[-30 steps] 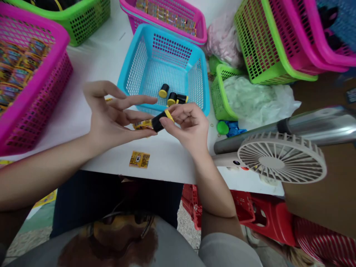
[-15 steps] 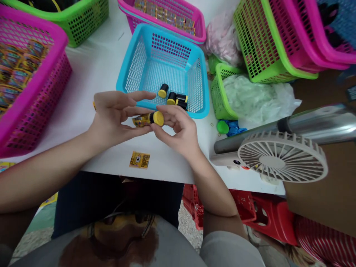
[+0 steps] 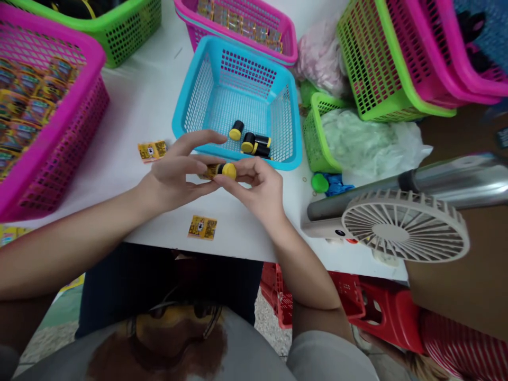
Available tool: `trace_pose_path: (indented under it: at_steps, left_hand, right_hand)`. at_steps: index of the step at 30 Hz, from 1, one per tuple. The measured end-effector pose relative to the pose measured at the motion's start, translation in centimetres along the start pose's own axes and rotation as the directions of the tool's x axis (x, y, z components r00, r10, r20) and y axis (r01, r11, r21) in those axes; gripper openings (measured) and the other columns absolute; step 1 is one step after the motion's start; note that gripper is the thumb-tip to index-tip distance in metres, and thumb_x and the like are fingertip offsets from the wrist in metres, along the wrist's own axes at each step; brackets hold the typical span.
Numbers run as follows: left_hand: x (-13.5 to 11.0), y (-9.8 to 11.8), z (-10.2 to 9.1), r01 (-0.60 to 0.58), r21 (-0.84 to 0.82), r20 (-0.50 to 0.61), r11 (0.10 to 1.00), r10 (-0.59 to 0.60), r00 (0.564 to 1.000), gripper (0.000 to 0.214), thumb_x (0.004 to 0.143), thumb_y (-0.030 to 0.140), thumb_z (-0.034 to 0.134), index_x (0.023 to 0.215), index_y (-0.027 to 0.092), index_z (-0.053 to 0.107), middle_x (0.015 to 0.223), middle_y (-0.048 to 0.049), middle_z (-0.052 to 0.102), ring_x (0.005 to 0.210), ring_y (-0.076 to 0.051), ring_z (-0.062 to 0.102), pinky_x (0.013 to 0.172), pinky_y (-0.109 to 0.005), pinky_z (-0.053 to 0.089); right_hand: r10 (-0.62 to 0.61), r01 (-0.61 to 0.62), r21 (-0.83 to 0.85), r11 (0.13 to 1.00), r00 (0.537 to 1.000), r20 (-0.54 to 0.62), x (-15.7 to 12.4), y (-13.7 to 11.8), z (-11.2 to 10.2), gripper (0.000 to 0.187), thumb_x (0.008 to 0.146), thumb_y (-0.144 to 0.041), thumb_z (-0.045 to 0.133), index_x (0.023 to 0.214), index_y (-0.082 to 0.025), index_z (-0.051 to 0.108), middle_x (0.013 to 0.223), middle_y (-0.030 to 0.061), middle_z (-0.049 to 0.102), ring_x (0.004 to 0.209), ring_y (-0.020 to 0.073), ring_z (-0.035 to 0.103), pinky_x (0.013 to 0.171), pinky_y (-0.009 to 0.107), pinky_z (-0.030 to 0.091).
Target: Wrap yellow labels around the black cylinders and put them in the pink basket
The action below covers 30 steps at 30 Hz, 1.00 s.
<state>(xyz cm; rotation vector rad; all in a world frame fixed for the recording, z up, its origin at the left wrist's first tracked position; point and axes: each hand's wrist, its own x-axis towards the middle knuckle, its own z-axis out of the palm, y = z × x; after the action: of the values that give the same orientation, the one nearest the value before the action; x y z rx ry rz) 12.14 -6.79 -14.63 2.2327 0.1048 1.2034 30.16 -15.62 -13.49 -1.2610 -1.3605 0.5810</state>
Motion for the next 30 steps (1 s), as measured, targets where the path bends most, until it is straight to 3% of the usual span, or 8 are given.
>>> trace_pose_path:
  at_steps: [3, 6, 9, 11, 15, 21, 24, 30]
  left_hand:
    - [0.2, 1.0, 0.1, 0.156, -0.024, -0.091, 0.988, -0.157, 0.983, 0.035, 0.095, 0.037, 0.071, 0.117, 0.028, 0.045, 0.153, -0.0085, 0.049, 0.145, -0.031, 0.055, 0.095, -0.049, 0.066]
    - [0.5, 1.9, 0.0, 0.256, -0.148, -0.217, 0.955, -0.284, 0.934, 0.06, 0.087, 0.042, 0.081, 0.121, 0.03, 0.033, 0.153, -0.0121, 0.048, 0.141, -0.029, 0.059, 0.091, -0.045, 0.069]
    - [0.9, 2.4, 0.0, 0.283, -0.2, -0.303, 0.938, -0.333, 0.893, 0.065, 0.083, 0.046, 0.085, 0.115, 0.03, 0.031, 0.152, -0.0121, 0.046, 0.138, -0.027, 0.062, 0.084, -0.038, 0.07]
    - [1.1, 2.6, 0.0, 0.22, -0.255, -0.326, 0.942, -0.298, 0.897, 0.062, 0.083, 0.043, 0.085, 0.112, 0.029, 0.031, 0.149, -0.0096, 0.048, 0.131, -0.024, 0.066, 0.084, -0.038, 0.069]
    - [1.2, 2.7, 0.3, 0.293, -0.479, -0.151, 0.828, -0.406, 0.901, 0.067, 0.077, 0.032, 0.089, 0.112, 0.031, 0.031, 0.138, -0.0038, 0.055, 0.09, -0.009, 0.074, 0.075, -0.029, 0.066]
    - [0.1, 1.7, 1.1, 0.527, -0.567, 0.263, 0.632, -0.468, 0.844, 0.063, 0.084, 0.033, 0.081, 0.128, 0.031, 0.034, 0.081, 0.0083, 0.061, 0.067, -0.012, 0.069, 0.053, -0.022, 0.051]
    - [-0.1, 1.7, 1.3, 0.554, -0.583, 0.322, 0.594, -0.457, 0.829, 0.061, 0.087, 0.031, 0.077, 0.13, 0.03, 0.034, 0.071, 0.011, 0.057, 0.056, -0.011, 0.063, 0.051, -0.023, 0.048]
    - [0.4, 2.5, 1.4, 0.565, -0.637, 0.345, 0.525, -0.462, 0.817, 0.059, 0.091, 0.03, 0.07, 0.131, 0.031, 0.025, 0.073, 0.0112, 0.063, 0.062, -0.013, 0.067, 0.061, -0.028, 0.055]
  right_hand:
    - [-0.236, 0.226, -0.202, 0.953, 0.972, -0.024, -0.3, 0.2, -0.2, 0.043, 0.088, -0.065, 0.071, 0.11, -0.027, 0.068, 0.108, 0.0054, 0.074, 0.098, 0.0212, 0.075, 0.085, 0.04, 0.067]
    - [-0.455, 0.449, -0.393, 0.802, 0.886, 0.084, -0.4, 0.0, -0.6, 0.04, 0.094, -0.055, 0.068, 0.124, -0.029, 0.065, 0.12, 0.0083, 0.071, 0.114, 0.0272, 0.071, 0.1, 0.049, 0.063]
    - [-0.508, 0.529, -0.525, 0.667, 0.838, 0.199, -0.6, 0.0, -0.4, 0.054, 0.09, -0.045, 0.076, 0.138, -0.03, 0.057, 0.126, 0.0093, 0.068, 0.122, 0.03, 0.068, 0.108, 0.052, 0.059]
    - [-0.536, 0.537, -0.583, 0.609, 0.821, 0.197, -0.7, 0.1, 0.0, 0.061, 0.09, -0.037, 0.077, 0.144, -0.029, 0.05, 0.126, 0.0101, 0.066, 0.123, 0.0305, 0.068, 0.107, 0.053, 0.059]
    - [-0.594, 0.584, -0.582, 0.565, 0.778, 0.204, -1.1, 0.3, 0.5, 0.065, 0.09, -0.024, 0.069, 0.148, -0.031, 0.041, 0.125, 0.0084, 0.067, 0.121, 0.0299, 0.069, 0.105, 0.053, 0.059]
    - [-0.638, 0.666, -0.525, 0.53, 0.721, 0.27, -1.3, 0.3, 0.6, 0.074, 0.087, -0.025, 0.071, 0.152, -0.03, 0.037, 0.128, 0.009, 0.067, 0.119, 0.0305, 0.068, 0.1, 0.052, 0.061]
    - [-0.649, 0.697, -0.503, 0.511, 0.697, 0.306, -1.1, 0.3, 0.7, 0.07, 0.088, -0.027, 0.071, 0.152, -0.031, 0.04, 0.128, 0.0095, 0.065, 0.119, 0.0306, 0.067, 0.101, 0.054, 0.06]
    - [-0.603, 0.63, -0.441, 0.639, 0.766, 0.22, -1.1, 0.3, 0.9, 0.066, 0.089, -0.032, 0.069, 0.148, -0.032, 0.039, 0.126, 0.0086, 0.064, 0.117, 0.0289, 0.067, 0.093, 0.052, 0.062]
